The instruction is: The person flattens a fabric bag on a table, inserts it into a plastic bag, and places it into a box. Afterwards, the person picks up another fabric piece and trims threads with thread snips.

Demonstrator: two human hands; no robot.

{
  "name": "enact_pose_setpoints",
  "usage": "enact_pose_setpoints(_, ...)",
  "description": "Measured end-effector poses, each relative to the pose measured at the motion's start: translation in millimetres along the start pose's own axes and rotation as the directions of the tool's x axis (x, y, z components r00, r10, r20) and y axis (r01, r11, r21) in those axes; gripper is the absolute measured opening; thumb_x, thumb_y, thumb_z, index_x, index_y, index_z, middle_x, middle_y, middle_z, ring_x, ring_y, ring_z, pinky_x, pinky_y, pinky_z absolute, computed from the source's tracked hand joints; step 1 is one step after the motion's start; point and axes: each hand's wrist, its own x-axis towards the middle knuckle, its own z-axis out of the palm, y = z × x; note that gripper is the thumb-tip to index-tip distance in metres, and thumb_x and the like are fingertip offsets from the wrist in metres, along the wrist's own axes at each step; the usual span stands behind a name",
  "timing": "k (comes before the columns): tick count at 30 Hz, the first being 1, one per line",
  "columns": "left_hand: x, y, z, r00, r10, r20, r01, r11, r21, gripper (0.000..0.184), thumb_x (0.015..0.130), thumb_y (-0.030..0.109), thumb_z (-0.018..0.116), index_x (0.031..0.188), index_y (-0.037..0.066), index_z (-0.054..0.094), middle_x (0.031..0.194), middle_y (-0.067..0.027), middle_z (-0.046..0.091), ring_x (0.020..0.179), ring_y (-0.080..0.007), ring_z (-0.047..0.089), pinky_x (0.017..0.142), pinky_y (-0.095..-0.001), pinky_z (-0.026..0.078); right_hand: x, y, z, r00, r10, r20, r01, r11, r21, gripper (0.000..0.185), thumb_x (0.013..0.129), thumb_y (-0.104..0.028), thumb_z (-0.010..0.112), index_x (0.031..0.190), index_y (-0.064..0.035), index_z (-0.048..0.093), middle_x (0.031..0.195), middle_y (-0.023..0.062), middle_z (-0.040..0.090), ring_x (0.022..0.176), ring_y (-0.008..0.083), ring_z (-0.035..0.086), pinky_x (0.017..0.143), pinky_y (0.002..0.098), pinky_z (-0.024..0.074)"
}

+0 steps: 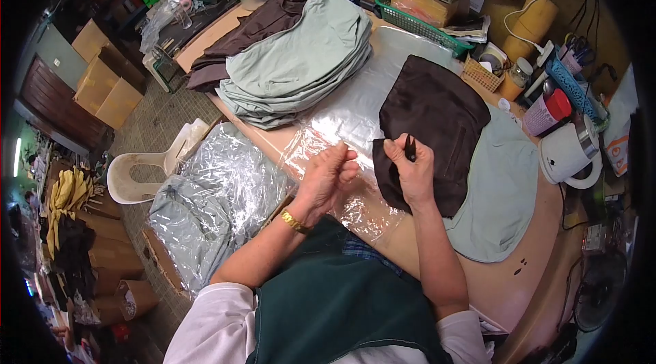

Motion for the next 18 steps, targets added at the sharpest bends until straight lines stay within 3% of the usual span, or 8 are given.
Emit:
enact_pose_setpoints(2,6,3,-28,0.981,-0.008,0.193,0.03,0.994,-0.108,0.024,0.096,0.026,0.061,0.1,0.002,0.058,0.098,-0.0063,0.064,0.075,-0.0116,0.065,0.057,-0.02,0.051,3,1,-7,0.997,0.068,0.042,-0.074,0.984,0.164,0.029,0.089,-0.019,0.07,0.07,-0.002,0.059,0.06,-0.0085,0.046,0.058,0.0014,0.037,0.051,0.0224,0.0288)
enact_pose_setpoints(4,2,9,-15,0.981,0.014,0.192,-0.017,1.0,0.01,0.029,0.095,0.025,0.062,0.113,0.002,0.058,0.111,-0.0068,0.06,0.077,-0.0104,0.062,0.059,-0.0203,0.048,2,1,-6,0.996,0.062,0.06,-0.07,0.986,0.154,0.025,0.091,-0.02,0.069,0.074,-0.0032,0.063,0.062,-0.0095,0.047,0.058,0.0007,0.038,0.051,0.0213,0.0285)
enact_pose_setpoints(6,-4,10,6,0.923,0.214,0.319,-0.344,0.83,0.439,0.043,0.094,0.021,0.064,0.132,0.005,0.052,0.124,-0.0079,0.054,0.082,-0.0083,0.061,0.064,-0.0199,0.049,-1,-4,-4,0.95,0.211,0.231,-0.272,0.921,0.278,0.024,0.092,-0.022,0.068,0.076,-0.0042,0.064,0.064,-0.0095,0.049,0.058,-0.0001,0.039,0.051,0.0198,0.0288)
enact_pose_setpoints(8,1,13,5,0.887,0.218,0.407,-0.407,0.786,0.465,0.049,0.091,0.015,0.066,0.137,0.009,0.051,0.132,-0.009,0.048,0.084,-0.0071,0.06,0.068,-0.0198,0.049,-4,-3,-3,0.926,0.217,0.31,-0.309,0.906,0.29,0.02,0.092,-0.022,0.068,0.081,-0.0055,0.064,0.066,-0.0098,0.049,0.058,-0.0007,0.039,0.051,0.0187,0.0286)
enact_pose_setpoints(10,9,9,4,0.763,0.357,0.539,-0.623,0.628,0.466,0.037,0.09,0.009,0.067,0.126,0.008,0.062,0.13,-0.0089,0.05,0.084,-0.0054,0.059,0.067,-0.0197,0.049,-4,-6,1,0.918,0.239,0.318,-0.335,0.896,0.292,0.017,0.091,-0.019,0.068,0.085,-0.0051,0.062,0.07,-0.0089,0.05,0.063,-0.0001,0.042,0.054,0.0181,0.0322)
enact_pose_setpoints(14,6,6,5,0.828,0.386,0.406,-0.521,0.797,0.306,0.015,0.089,0.009,0.068,0.101,0.001,0.066,0.119,-0.0094,0.058,0.075,-0.0051,0.058,0.065,-0.019,0.049,-4,-4,6,0.972,0.082,0.218,-0.123,0.976,0.181,0.02,0.089,-0.015,0.071,0.088,-0.0044,0.054,0.079,-0.0064,0.052,0.074,0.0009,0.045,0.065,0.0175,0.0388)
enact_pose_setpoints(15,1,7,11,0.863,0.374,0.34,-0.468,0.845,0.257,0.012,0.091,0.011,0.066,0.094,0.002,0.058,0.105,-0.01,0.063,0.072,-0.0073,0.059,0.064,-0.0213,0.049,-3,-4,3,0.968,0.128,0.217,-0.167,0.971,0.171,0.019,0.088,-0.014,0.072,0.09,-0.0033,0.058,0.079,-0.0058,0.053,0.074,0.0009,0.047,0.065,0.0173,0.0392)
enact_pose_setpoints(18,-3,4,7,0.922,0.306,0.236,-0.372,0.868,0.329,0.014,0.093,0.012,0.065,0.096,0.003,0.055,0.092,-0.0064,0.065,0.071,-0.0072,0.059,0.063,-0.0212,0.048,-2,-12,2,0.981,0.11,0.159,-0.136,0.978,0.161,0.016,0.086,-0.011,0.073,0.092,-0.0017,0.062,0.079,-0.006,0.055,0.073,0.0014,0.049,0.063,0.0182,0.0406)
